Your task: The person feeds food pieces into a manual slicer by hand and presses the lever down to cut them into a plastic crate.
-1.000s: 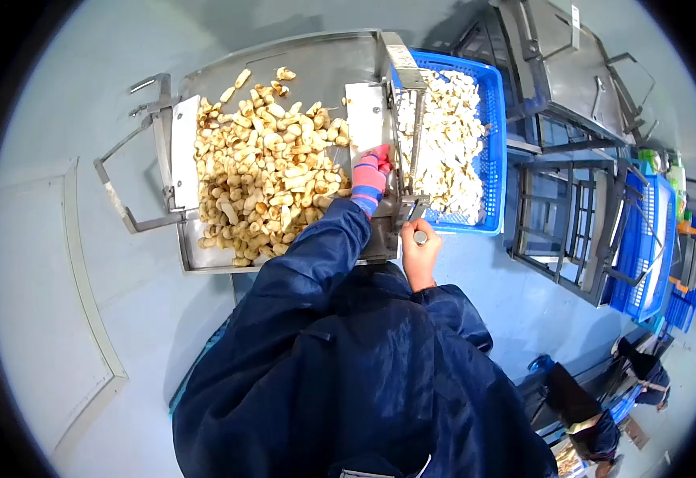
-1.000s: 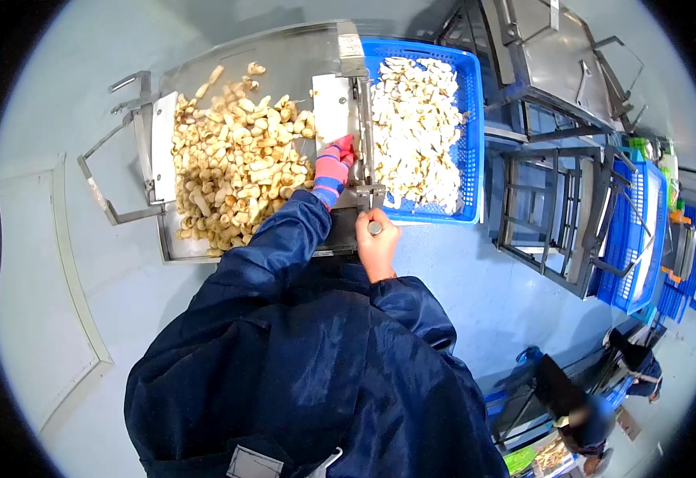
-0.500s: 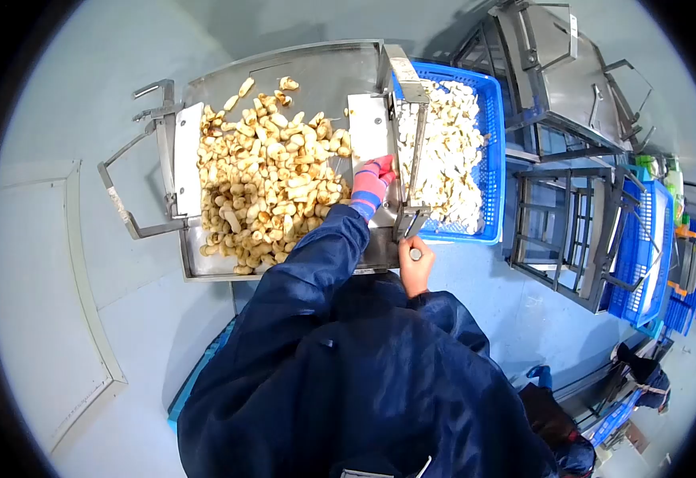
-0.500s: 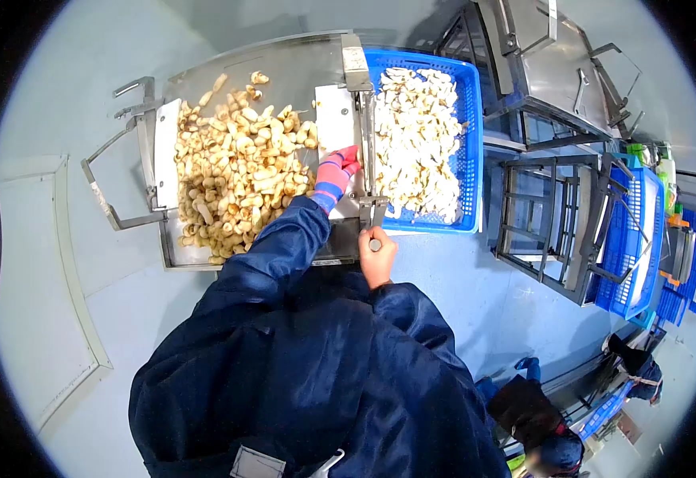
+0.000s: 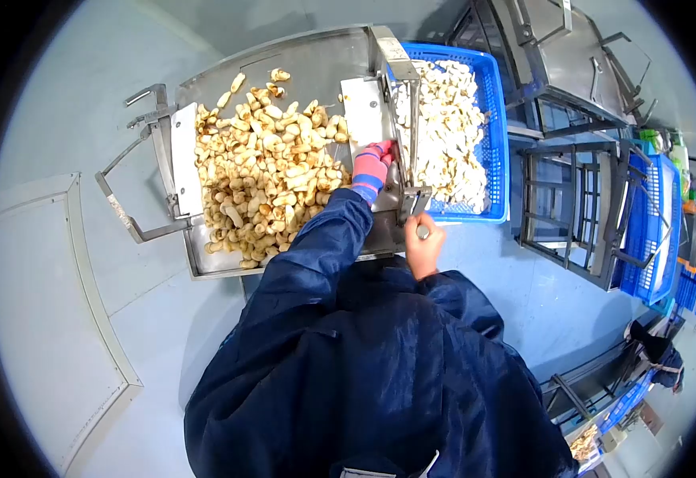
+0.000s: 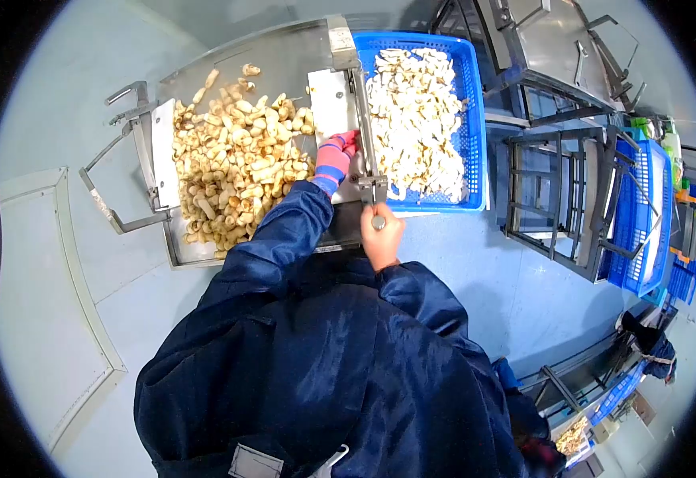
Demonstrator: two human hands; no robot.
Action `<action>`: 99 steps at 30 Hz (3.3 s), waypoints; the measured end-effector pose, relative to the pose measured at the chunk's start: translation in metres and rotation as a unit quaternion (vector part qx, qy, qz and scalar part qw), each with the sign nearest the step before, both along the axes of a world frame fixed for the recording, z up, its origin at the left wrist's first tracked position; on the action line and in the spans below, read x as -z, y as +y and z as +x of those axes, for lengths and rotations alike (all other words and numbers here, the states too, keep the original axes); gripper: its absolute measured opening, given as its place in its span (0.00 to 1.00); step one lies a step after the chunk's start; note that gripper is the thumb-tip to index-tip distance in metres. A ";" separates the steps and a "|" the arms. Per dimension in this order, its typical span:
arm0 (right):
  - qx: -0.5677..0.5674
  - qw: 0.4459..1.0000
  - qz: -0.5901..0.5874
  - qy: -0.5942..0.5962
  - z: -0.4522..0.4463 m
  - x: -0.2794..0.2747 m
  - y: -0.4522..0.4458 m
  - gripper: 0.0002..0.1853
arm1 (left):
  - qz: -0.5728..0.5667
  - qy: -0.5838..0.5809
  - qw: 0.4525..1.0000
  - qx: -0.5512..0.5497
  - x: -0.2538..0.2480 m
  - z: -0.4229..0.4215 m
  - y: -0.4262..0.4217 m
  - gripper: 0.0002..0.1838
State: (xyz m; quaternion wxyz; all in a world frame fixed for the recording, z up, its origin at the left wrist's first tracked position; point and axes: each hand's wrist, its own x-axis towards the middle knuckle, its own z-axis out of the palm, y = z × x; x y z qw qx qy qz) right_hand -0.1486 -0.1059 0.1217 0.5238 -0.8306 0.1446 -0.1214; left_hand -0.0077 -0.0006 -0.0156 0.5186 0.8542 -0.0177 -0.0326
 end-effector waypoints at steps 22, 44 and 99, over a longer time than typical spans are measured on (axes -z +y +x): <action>-0.026 0.999 0.027 0.029 -0.012 0.022 -0.006 0.11 | 0.462 -0.123 0.872 0.107 -0.052 0.037 0.082 0.10; -0.061 0.997 0.043 0.038 -0.009 0.024 -0.006 0.12 | -0.226 0.149 0.962 -0.043 -0.019 -0.011 0.004 0.10; -0.064 0.995 0.061 0.039 -0.011 0.026 -0.011 0.12 | -0.257 0.182 0.946 -0.070 -0.056 0.011 -0.018 0.14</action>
